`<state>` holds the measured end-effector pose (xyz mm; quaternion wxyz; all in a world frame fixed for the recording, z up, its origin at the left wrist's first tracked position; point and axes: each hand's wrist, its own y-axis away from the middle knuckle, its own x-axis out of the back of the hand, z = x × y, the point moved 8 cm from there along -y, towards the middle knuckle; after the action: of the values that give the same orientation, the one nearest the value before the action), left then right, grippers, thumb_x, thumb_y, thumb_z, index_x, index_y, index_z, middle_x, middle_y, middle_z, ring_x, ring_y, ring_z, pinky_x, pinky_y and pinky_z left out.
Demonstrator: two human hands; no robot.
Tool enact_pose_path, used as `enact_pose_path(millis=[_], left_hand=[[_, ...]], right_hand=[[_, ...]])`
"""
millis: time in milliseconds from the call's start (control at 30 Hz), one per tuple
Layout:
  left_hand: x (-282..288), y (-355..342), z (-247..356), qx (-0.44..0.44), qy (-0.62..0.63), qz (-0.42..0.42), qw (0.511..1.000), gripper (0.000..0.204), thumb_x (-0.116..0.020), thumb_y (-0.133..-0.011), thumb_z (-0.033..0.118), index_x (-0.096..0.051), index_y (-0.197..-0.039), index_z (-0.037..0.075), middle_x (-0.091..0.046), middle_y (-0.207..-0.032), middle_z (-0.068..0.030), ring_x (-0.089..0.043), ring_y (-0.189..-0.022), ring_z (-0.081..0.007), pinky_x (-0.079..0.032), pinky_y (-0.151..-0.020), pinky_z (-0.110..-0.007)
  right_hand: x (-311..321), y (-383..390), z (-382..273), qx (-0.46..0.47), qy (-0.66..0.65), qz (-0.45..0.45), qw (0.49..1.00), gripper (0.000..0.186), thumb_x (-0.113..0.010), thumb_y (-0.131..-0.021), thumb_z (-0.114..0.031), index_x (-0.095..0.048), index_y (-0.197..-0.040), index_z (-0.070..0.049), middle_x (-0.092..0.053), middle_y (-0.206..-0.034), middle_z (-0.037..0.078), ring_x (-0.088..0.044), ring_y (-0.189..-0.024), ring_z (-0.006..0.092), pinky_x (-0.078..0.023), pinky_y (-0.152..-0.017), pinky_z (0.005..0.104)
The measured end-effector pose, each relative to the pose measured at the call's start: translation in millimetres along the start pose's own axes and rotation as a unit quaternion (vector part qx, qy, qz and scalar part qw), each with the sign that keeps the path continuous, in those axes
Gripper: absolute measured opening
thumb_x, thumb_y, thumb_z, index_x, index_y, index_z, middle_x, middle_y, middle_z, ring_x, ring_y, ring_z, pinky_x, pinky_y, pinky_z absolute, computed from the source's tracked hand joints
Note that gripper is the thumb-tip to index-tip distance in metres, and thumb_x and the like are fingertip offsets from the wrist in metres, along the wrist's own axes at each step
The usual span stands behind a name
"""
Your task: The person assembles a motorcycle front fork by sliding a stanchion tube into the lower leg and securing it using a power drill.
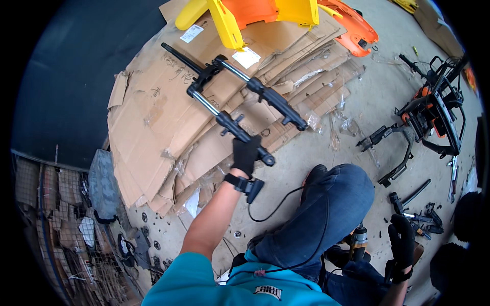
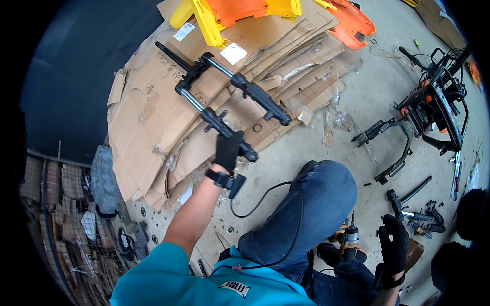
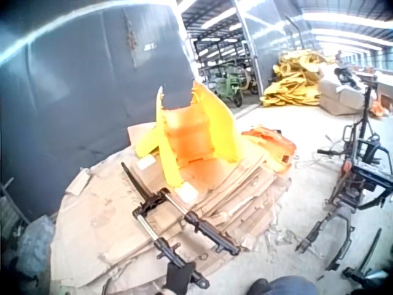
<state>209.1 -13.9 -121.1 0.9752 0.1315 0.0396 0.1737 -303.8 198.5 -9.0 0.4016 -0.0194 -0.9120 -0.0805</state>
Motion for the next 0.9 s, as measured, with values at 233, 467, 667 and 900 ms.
enact_pose_path(millis=[233, 467, 667, 900], left_hand=[[-17, -17, -79, 0.008, -0.015, 0.095, 0.995, 0.053, -0.076, -0.074, 0.015, -0.042, -0.111, -0.003, -0.060, -0.095, -0.0136, -0.064, -0.084, -0.0239, -0.054, -0.072, -0.036], [3, -43, -118, 0.012, -0.076, 0.122, 0.990, 0.055, -0.072, -0.076, 0.014, -0.040, -0.117, -0.001, -0.060, -0.095, -0.0134, -0.063, -0.080, -0.0238, -0.054, -0.072, -0.036], [6, -42, -126, 0.033, -0.090, 0.114, 0.989, 0.057, -0.075, -0.076, 0.020, -0.042, -0.117, 0.000, -0.059, -0.095, -0.0121, -0.063, -0.081, -0.0227, -0.053, -0.072, -0.036], [5, -51, -148, 0.087, -0.014, 0.060, 0.994, 0.032, -0.073, -0.081, 0.012, -0.048, -0.101, 0.006, -0.062, -0.083, -0.0088, -0.064, -0.068, -0.0186, -0.053, -0.052, -0.033]], right_hand=[[-2, 3, -1, -0.017, -0.026, -0.005, 1.000, 0.030, -0.067, -0.088, -0.005, -0.064, -0.117, -0.003, -0.069, -0.103, 0.009, -0.065, -0.088, 0.0162, -0.052, -0.080, 0.0305], [-1, 9, 10, -0.033, -0.034, -0.004, 0.999, 0.030, -0.066, -0.089, -0.003, -0.064, -0.118, -0.002, -0.069, -0.106, 0.009, -0.065, -0.091, 0.0170, -0.052, -0.082, 0.0307], [-9, 3, 7, -0.030, -0.042, -0.019, 0.999, 0.030, -0.067, -0.089, -0.004, -0.064, -0.118, -0.002, -0.069, -0.108, 0.011, -0.065, -0.091, 0.0172, -0.053, -0.082, 0.0311], [-6, 11, 18, -0.042, -0.040, -0.011, 0.998, 0.029, -0.068, -0.088, -0.006, -0.064, -0.117, -0.001, -0.069, -0.104, 0.010, -0.065, -0.088, 0.0170, -0.053, -0.080, 0.0304]])
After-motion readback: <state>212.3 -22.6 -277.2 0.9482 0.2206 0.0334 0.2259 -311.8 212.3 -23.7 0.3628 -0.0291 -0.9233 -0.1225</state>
